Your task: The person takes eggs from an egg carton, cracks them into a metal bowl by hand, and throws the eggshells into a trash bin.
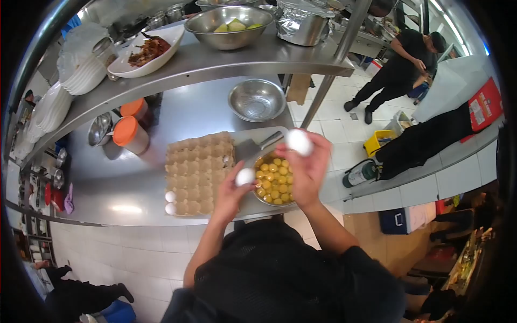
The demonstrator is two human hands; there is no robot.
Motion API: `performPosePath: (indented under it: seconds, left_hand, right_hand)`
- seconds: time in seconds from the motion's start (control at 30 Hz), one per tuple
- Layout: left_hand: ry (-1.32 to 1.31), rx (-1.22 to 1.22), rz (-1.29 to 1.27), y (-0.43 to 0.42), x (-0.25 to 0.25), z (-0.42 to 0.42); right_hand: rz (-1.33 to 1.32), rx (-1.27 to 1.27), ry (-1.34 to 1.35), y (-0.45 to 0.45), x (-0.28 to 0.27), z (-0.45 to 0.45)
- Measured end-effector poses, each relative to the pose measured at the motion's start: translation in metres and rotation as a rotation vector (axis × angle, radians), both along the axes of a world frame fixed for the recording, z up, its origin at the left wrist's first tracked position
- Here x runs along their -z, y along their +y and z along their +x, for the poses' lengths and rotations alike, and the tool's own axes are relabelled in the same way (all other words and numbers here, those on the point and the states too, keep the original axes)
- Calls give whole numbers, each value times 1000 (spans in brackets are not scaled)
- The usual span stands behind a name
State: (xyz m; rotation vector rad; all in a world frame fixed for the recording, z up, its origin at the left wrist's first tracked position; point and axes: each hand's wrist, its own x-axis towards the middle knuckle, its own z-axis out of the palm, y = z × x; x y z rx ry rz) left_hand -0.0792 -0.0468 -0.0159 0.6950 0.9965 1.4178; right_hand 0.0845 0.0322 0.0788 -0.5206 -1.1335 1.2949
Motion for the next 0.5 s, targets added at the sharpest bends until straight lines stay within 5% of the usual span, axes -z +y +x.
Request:
performPosePath:
  seconds: [0.1, 0.17, 0.23, 0.37, 0.43, 0.5]
  left_hand:
    - [165, 157, 71, 32, -8, 50]
    - [183, 236, 119, 44, -1, 67]
    - [204, 310, 163, 48, 1, 80]
    - [118, 337, 67, 44, 12, 89]
    - [445, 224, 90, 52, 23, 89]
    - [353, 206, 110, 59, 32, 82]
  right_hand:
    - [544, 333, -102, -21, 14, 42]
    - [780, 412, -671, -14, 47, 60]
    - [544, 301, -950, -22, 60, 64]
    - [82, 213, -488, -19, 79, 68]
    - [-254, 98, -109, -1, 85, 75]
    - [-238, 198, -339, 7, 114, 86]
